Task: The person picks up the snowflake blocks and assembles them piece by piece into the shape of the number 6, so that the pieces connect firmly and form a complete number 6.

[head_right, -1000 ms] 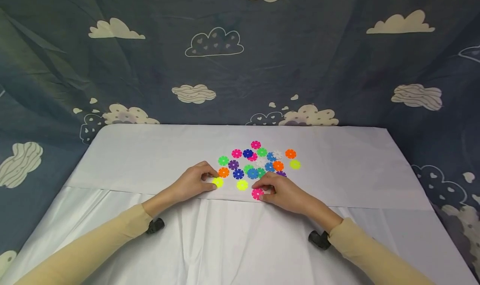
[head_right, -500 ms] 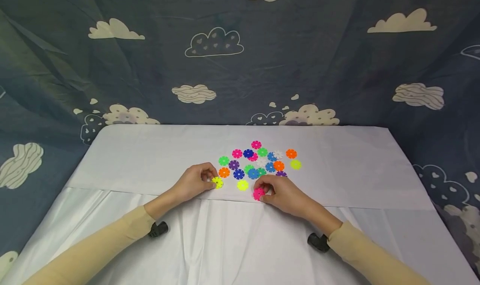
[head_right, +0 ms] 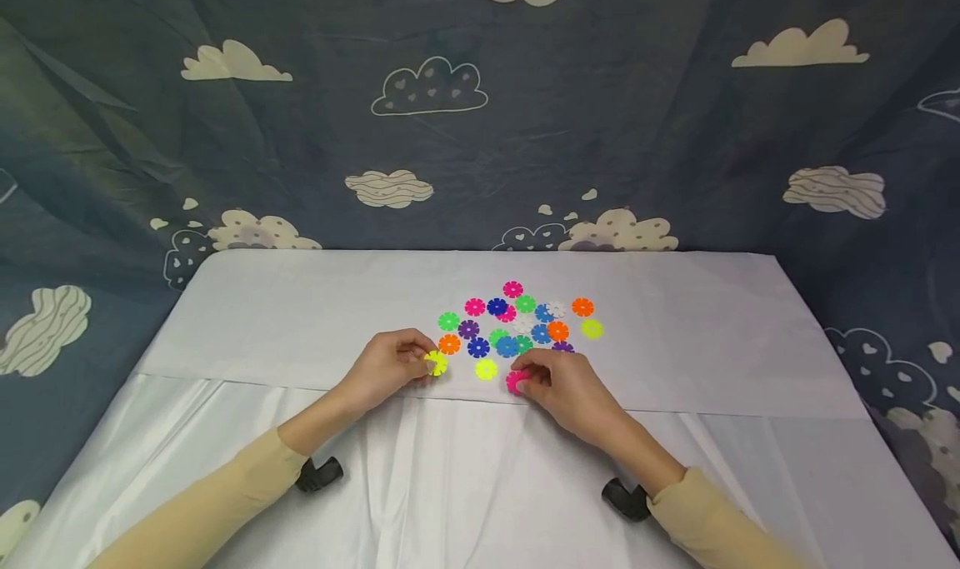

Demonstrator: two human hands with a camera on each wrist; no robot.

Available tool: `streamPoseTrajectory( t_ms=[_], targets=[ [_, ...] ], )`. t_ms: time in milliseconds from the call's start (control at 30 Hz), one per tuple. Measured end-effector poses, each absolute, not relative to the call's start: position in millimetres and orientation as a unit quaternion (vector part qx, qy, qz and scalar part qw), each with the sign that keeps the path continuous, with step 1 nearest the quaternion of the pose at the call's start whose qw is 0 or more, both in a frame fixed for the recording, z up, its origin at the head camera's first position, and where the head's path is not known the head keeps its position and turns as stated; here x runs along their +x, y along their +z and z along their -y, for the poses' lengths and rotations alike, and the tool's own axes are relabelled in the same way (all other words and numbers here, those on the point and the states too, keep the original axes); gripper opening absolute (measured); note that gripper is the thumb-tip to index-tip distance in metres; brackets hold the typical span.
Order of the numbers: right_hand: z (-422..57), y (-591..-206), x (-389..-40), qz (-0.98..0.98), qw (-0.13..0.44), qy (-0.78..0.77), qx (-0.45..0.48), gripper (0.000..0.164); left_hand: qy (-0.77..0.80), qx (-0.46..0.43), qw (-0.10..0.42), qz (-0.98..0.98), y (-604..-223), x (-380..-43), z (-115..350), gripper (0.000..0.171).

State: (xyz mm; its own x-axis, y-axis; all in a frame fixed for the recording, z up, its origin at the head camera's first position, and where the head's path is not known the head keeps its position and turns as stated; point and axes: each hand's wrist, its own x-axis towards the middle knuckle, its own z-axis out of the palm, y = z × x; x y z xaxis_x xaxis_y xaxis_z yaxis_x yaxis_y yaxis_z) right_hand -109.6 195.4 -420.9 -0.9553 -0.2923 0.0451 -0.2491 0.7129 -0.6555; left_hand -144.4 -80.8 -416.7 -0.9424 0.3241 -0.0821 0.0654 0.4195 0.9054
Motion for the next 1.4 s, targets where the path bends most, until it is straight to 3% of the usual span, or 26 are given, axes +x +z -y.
streamPoseTrajectory(
  t_ms=[633,933,1167,1400],
  targets=[
    [-163.9,-389.0,-68.4,-0.853,-0.021,-0.514,-0.089,0.025,0.639,0.066,0.096,-0.760,-390.7,-109.7,84.6,0.022],
    [-151.2,-385.9,-58.9,-0.854,-0.051,-0.515,-0.051,0.022,0.708,0.045,0.097,-0.698,-386.7,-96.0,77.7,0.026],
    [-143.6,-388.6,-56.1,-0.834,-0.074,-0.541,-0.077,0.023,0.732,0.028,0.089,-0.675,-384.4,-88.6,72.3,0.023],
    [-140.4,-394.1,-55.6,-0.819,-0.112,-0.552,-0.109,0.020,0.739,0.009,0.119,-0.663,-384.6,-84.8,66.5,0.023]
  ],
)
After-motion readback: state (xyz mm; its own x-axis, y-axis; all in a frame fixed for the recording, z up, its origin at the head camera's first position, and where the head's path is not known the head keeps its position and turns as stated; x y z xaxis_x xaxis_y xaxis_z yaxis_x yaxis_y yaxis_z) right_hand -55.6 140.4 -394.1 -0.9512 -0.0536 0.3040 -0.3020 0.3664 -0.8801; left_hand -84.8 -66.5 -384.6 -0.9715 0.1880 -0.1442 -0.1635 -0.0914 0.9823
